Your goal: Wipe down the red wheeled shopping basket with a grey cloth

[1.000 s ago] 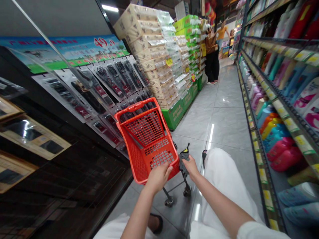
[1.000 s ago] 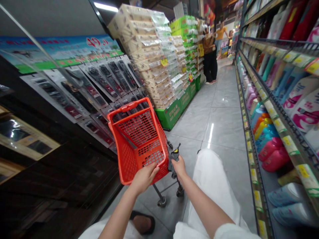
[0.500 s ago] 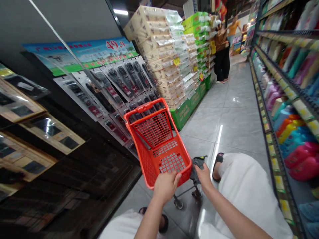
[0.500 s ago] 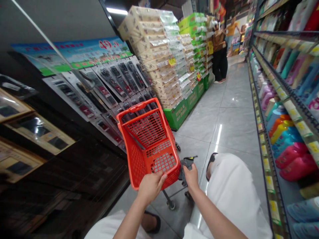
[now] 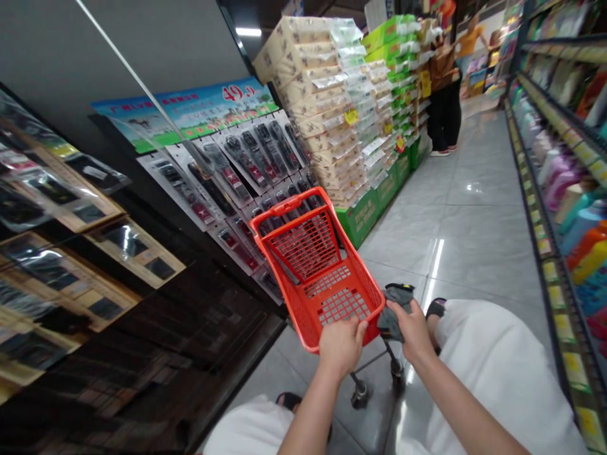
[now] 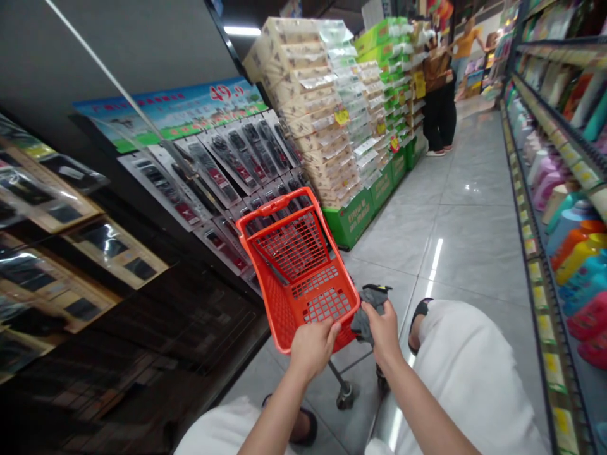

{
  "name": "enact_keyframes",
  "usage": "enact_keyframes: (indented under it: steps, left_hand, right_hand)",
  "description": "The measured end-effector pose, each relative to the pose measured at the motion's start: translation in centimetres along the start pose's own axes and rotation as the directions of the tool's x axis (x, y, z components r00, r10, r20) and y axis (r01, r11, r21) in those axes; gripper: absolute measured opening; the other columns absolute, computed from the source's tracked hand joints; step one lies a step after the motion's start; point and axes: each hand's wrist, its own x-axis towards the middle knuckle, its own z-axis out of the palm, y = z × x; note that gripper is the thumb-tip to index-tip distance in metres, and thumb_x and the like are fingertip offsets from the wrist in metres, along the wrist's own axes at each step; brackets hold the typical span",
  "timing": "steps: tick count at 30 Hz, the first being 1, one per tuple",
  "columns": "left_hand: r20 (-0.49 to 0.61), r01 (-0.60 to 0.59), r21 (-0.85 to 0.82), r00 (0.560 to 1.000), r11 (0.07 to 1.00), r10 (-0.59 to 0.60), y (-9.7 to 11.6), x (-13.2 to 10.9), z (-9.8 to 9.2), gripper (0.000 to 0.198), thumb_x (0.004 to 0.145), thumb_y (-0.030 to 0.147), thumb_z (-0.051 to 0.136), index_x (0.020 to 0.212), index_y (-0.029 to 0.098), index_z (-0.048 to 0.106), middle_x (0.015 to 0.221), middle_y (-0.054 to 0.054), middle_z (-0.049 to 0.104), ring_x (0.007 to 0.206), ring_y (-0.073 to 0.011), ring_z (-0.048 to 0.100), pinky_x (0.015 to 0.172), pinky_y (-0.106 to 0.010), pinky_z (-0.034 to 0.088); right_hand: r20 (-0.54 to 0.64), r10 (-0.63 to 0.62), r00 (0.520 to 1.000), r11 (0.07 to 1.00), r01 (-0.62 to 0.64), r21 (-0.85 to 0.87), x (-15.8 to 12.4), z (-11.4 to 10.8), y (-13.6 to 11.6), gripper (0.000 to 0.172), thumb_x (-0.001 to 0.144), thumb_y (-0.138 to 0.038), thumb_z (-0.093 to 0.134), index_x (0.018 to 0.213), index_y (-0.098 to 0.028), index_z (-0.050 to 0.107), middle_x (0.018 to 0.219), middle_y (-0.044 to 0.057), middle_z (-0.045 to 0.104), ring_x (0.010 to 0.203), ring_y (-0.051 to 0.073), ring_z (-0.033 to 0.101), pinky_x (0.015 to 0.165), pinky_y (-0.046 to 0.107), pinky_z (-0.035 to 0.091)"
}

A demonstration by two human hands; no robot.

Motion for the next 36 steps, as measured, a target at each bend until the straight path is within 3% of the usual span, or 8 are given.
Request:
enact_keyframes:
  steps: [4, 9, 16, 21, 24, 27, 31, 36]
  left_hand:
    - [-0.021, -0.015, 0.035, 1.0, 0.999, 0.016, -0.4, 0.0, 0.1, 0.053, 0.098, 0.047, 0.015, 0.093, 0.024, 0.063, 0.083, -0.006, 0.072, 0.081, -0.0229, 0.069, 0.066, -0.03, 0.044]
    - [0.027, 0.015, 0.086, 0.999, 0.996, -0.017, -0.4, 0.5, -0.3, 0.054, 0.098, 0.048, 0.014, 0.096, 0.023, 0.062, 0.085, -0.007, 0.072, 0.083, -0.0216, 0.069, 0.067, -0.028, 0.043]
    - [-0.001, 0.011, 0.113, 1.0, 0.994, -0.011, 0.0, 1.5, -0.3, 0.052, 0.098, 0.047, 0.015, 0.094, 0.023, 0.061, 0.084, -0.006, 0.072, 0.08, -0.0212, 0.069, 0.064, -0.028, 0.04]
    - [-0.03, 0.009, 0.117, 1.0, 0.993, -0.005, 0.2, 2.0, -0.3, 0.052, 0.098, 0.047, 0.015, 0.089, 0.024, 0.06, 0.081, -0.005, 0.072, 0.078, -0.021, 0.069, 0.062, -0.027, 0.038]
    - [-0.032, 0.017, 0.112, 0.999, 0.994, -0.013, 0.2, 2.1, -0.3, 0.052, 0.098, 0.048, 0.014, 0.089, 0.024, 0.059, 0.08, -0.005, 0.072, 0.078, -0.0209, 0.069, 0.06, -0.027, 0.037]
    - [-0.028, 0.008, 0.1, 1.0, 0.995, -0.005, 0.2, 2.2, -0.3, 0.051, 0.098, 0.048, 0.014, 0.09, 0.024, 0.059, 0.082, -0.004, 0.073, 0.079, -0.0202, 0.069, 0.061, -0.027, 0.037]
    - [-0.022, -0.019, 0.096, 1.0, 0.995, 0.021, 0.0, 2.3, -0.2, 0.052, 0.098, 0.047, 0.014, 0.09, 0.024, 0.06, 0.082, -0.005, 0.073, 0.079, -0.0196, 0.069, 0.061, -0.027, 0.038]
    - [-0.032, -0.001, 0.134, 0.999, 0.991, 0.005, 0.1, 2.6, 0.1, 0.053, 0.098, 0.047, 0.014, 0.093, 0.024, 0.061, 0.082, -0.006, 0.073, 0.077, -0.022, 0.069, 0.06, -0.028, 0.04]
  right_hand:
    - [-0.066, -0.155, 0.986, 0.986, 0.15, -0.08, 1.0, 0.1, 1.5, 0.035, 0.06, -0.035, 0.07, 0.09, -0.018, 0.063, 0.082, 0.002, 0.07, 0.073, 0.018, 0.064, 0.068, 0.031, 0.051]
    - [-0.194, -0.028, 0.981, 0.982, -0.01, -0.19, 1.8, -0.9, 4.9, 0.022, 0.057, -0.031, 0.065, 0.075, -0.019, 0.06, 0.067, 0.0, 0.065, 0.064, 0.019, 0.06, 0.06, 0.03, 0.049]
    - [-0.042, -0.213, 0.976, 0.975, 0.21, -0.074, 1.8, 0.5, 2.5, 0.029, 0.07, -0.034, 0.062, 0.095, -0.019, 0.06, 0.091, 0.003, 0.069, 0.082, 0.018, 0.062, 0.077, 0.031, 0.05]
    - [-0.002, -0.142, 0.99, 0.966, 0.138, -0.217, 2.7, -1.1, 3.8, 0.028, 0.063, -0.031, 0.064, 0.087, -0.019, 0.061, 0.081, 0.001, 0.069, 0.076, 0.02, 0.062, 0.075, 0.034, 0.05]
    - [-0.013, -0.242, 0.97, 0.959, 0.237, -0.159, 2.6, -0.9, 2.0, 0.031, 0.07, -0.035, 0.063, 0.096, -0.019, 0.06, 0.089, 0.003, 0.069, 0.081, 0.019, 0.063, 0.076, 0.033, 0.05]
    - [0.135, -0.358, 0.924, 0.891, 0.381, -0.246, 3.3, 0.8, -1.5, 0.031, 0.072, -0.032, 0.063, 0.101, -0.021, 0.061, 0.095, 0.002, 0.07, 0.087, 0.019, 0.064, 0.081, 0.032, 0.049]
    - [0.408, -0.318, 0.856, 0.672, 0.507, -0.539, 6.5, 4.5, -5.7, 0.025, 0.068, -0.024, 0.066, 0.093, -0.024, 0.063, 0.088, -0.001, 0.071, 0.083, 0.019, 0.064, 0.076, 0.029, 0.047]
    - [0.427, -0.261, 0.866, 0.472, 0.501, -0.725, 9.1, 7.6, -7.4, 0.021, 0.074, -0.03, 0.064, 0.095, -0.024, 0.062, 0.086, 0.002, 0.07, 0.083, 0.021, 0.064, 0.072, 0.028, 0.045]
